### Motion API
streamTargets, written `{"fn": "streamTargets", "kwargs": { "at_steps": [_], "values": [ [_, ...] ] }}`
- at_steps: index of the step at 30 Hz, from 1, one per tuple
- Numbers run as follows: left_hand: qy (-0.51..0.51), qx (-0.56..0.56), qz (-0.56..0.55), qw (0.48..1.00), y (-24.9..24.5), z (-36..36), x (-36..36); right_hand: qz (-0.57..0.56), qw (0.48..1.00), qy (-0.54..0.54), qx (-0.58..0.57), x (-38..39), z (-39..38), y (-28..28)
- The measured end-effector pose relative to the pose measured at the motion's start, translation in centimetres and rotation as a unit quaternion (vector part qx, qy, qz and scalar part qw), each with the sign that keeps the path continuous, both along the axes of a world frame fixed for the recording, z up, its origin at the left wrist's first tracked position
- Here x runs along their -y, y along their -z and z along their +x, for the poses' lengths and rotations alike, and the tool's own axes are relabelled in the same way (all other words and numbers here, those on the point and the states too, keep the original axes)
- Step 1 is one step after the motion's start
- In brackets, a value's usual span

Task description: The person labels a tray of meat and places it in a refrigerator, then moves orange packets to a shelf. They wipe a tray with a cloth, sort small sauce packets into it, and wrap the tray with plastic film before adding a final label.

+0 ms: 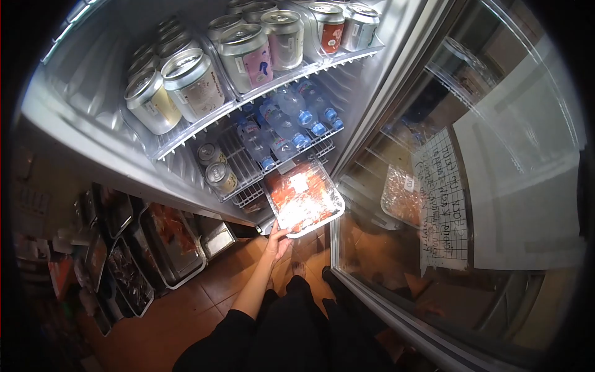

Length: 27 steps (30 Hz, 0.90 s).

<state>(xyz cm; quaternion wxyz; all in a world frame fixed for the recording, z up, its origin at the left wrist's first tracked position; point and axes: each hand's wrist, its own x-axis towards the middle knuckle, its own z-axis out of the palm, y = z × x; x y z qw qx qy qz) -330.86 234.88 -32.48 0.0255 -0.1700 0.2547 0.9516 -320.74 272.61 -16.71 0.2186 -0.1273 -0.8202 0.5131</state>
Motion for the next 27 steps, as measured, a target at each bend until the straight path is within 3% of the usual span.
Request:
{"fn": "streamTargets", "kwargs": {
  "at_steps": [10, 15, 20, 23, 27],
  "values": [
    [-0.002, 0.003, -0.066, 0.998, 0.0, -3.4, 1.2, 0.002, 1.0, 0.028, 0.007, -1.1, 0.8, 0.4],
    [-0.029, -0.011, -0.056, 0.998, 0.5, -8.8, 1.2, 0.002, 0.999, 0.04, 0.012, -1.5, 1.1, 0.5],
    [-0.045, 0.048, -0.135, 0.989, -0.1, -14.8, 2.4, 0.006, 0.999, 0.045, 0.021, -1.9, 1.5, 0.5],
    [-0.077, 0.021, -0.154, 0.985, 1.6, -18.0, 3.8, 0.008, 0.999, 0.047, 0.024, -2.1, 1.4, 0.6],
    [-0.037, 0.128, -0.22, 0.966, 3.1, -20.7, 5.3, 0.009, 0.998, 0.049, 0.025, -2.1, 0.9, 0.6]
  ]
}}
